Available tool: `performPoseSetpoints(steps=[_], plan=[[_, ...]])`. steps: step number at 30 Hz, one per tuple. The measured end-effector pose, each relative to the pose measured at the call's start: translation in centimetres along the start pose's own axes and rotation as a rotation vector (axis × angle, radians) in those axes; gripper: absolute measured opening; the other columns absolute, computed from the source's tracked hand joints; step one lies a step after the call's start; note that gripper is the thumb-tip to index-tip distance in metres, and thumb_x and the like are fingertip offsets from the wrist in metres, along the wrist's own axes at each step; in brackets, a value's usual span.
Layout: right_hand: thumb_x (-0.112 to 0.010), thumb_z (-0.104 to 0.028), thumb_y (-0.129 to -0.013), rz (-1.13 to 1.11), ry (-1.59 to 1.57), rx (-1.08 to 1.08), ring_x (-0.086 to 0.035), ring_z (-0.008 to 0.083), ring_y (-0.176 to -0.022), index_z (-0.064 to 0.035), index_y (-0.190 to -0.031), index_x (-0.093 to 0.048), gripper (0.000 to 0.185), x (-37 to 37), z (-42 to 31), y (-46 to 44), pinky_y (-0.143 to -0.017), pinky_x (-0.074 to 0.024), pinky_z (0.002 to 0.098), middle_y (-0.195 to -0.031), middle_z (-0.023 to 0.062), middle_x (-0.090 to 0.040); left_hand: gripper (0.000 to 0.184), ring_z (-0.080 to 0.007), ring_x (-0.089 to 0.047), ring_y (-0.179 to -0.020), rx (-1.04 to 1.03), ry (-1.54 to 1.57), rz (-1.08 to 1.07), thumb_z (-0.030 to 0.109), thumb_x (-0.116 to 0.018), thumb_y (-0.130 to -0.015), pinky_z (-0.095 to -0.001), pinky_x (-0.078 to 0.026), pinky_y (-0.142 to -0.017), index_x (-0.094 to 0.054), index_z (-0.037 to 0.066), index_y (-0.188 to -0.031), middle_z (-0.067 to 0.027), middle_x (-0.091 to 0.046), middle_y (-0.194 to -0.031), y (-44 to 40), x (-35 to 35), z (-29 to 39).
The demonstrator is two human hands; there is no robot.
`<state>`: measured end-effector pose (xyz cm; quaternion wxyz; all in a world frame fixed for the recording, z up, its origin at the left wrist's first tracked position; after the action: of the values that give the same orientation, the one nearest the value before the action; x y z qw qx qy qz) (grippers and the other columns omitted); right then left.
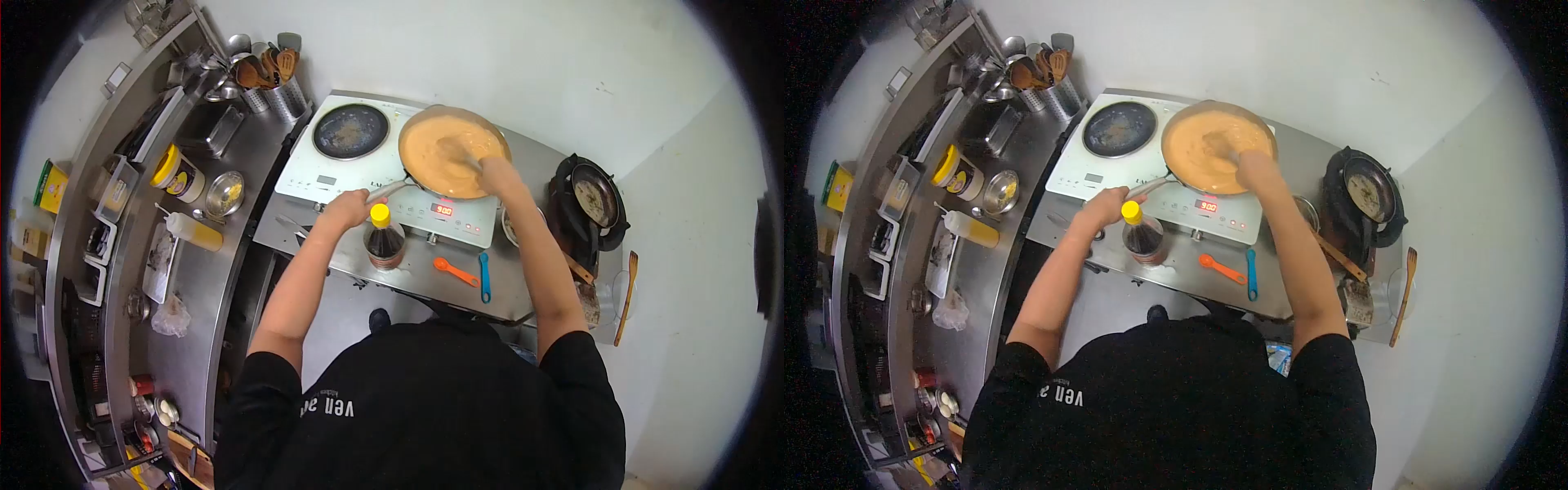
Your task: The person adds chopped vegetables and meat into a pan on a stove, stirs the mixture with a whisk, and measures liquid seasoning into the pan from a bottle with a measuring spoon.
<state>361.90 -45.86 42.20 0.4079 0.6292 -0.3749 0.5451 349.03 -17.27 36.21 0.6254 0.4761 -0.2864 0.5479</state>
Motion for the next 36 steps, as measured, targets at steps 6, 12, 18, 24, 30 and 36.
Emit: performPoseSetpoints(steps=[6,12,18,24,30,36], plan=[[-0.061,-0.018,-0.077,-0.087,-0.051,-0.093,-0.067,0.0352,-0.087,-0.0037,-0.095,-0.070,0.025,2.9,1.9,2.2,-0.077,-0.0526,0.0451,-0.095,0.0210,-0.068,0.072,-0.0404,-0.064,-0.094,-0.013,0.025,-0.016,0.067,-0.046,-0.087,-0.0458,-0.050,-0.082,-0.064,-0.002,-0.099,-0.0280,-0.066,-0.095,0.3,0.0,0.3],[-0.060,-0.017,-0.078,0.055,-0.063,0.102,-0.068,0.0333,-0.083,-0.0029,-0.094,-0.070,0.023,1.6,-0.8,0.9,-0.069,-0.0543,0.0435,-0.093,0.0202,-0.068,0.077,-0.0402,-0.063,-0.098,-0.006,-0.002,-0.020,0.069,-0.044,-0.086,-0.0458,-0.049,-0.085,-0.064,-0.003,-0.103,-0.0282,-0.065,-0.100,-0.2,-0.1,-0.2],[-0.063,-0.021,-0.078,0.005,0.125,-0.019,-0.068,0.0334,-0.083,-0.0070,-0.098,-0.071,0.025,2.6,-0.4,-0.1,-0.069,-0.0541,0.0416,-0.091,0.0194,-0.069,0.077,-0.0404,-0.063,-0.097,-0.010,0.017,-0.038,0.069,-0.046,-0.086,-0.0456,-0.049,-0.085,-0.064,-0.004,-0.102,-0.0283,-0.065,-0.100,0.3,0.0,0.6],[-0.062,-0.023,-0.080,-0.030,-0.080,0.079,-0.067,0.0341,-0.085,-0.0038,-0.091,-0.070,0.024,3.9,0.9,2.9,-0.072,-0.0532,0.0437,-0.092,0.0184,-0.069,0.076,-0.0404,-0.064,-0.095,-0.034,0.018,-0.018,0.068,-0.046,-0.087,-0.0459,-0.050,-0.085,-0.064,-0.005,-0.101,-0.0282,-0.066,-0.097,0.0,0.3,0.2],[-0.062,-0.025,-0.079,-0.007,-0.014,-0.023,-0.066,0.0335,-0.089,-0.0095,-0.096,-0.071,0.025,0.9,-0.1,0.2,-0.075,-0.0521,0.0437,-0.095,0.0171,-0.069,0.074,-0.0407,-0.064,-0.094,-0.013,0.009,-0.028,0.068,-0.045,-0.087,-0.0464,-0.049,-0.083,-0.064,-0.003,-0.098,-0.0284,-0.065,-0.096,-0.2,-0.1,-0.1],[-0.061,-0.022,-0.078,-0.100,0.052,-0.094,-0.066,0.0335,-0.091,-0.0136,-0.102,-0.071,0.027,2.0,1.8,0.2,-0.079,-0.0514,0.0436,-0.096,0.0164,-0.069,0.078,-0.0405,-0.063,-0.098,0.003,0.018,-0.053,0.069,-0.046,-0.085,-0.0451,-0.049,-0.086,-0.063,-0.005,-0.106,-0.0280,-0.065,-0.101,0.2,0.3,0.3]])
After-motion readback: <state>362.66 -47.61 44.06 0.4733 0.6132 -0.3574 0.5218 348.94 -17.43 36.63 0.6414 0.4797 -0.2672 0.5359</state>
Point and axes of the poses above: each hand's wrist, its own y-axis away from the middle knuckle, its own x-axis out of the back of the hand, z = x × y, the point moved 8 cm from there along -y, towards the middle knuckle
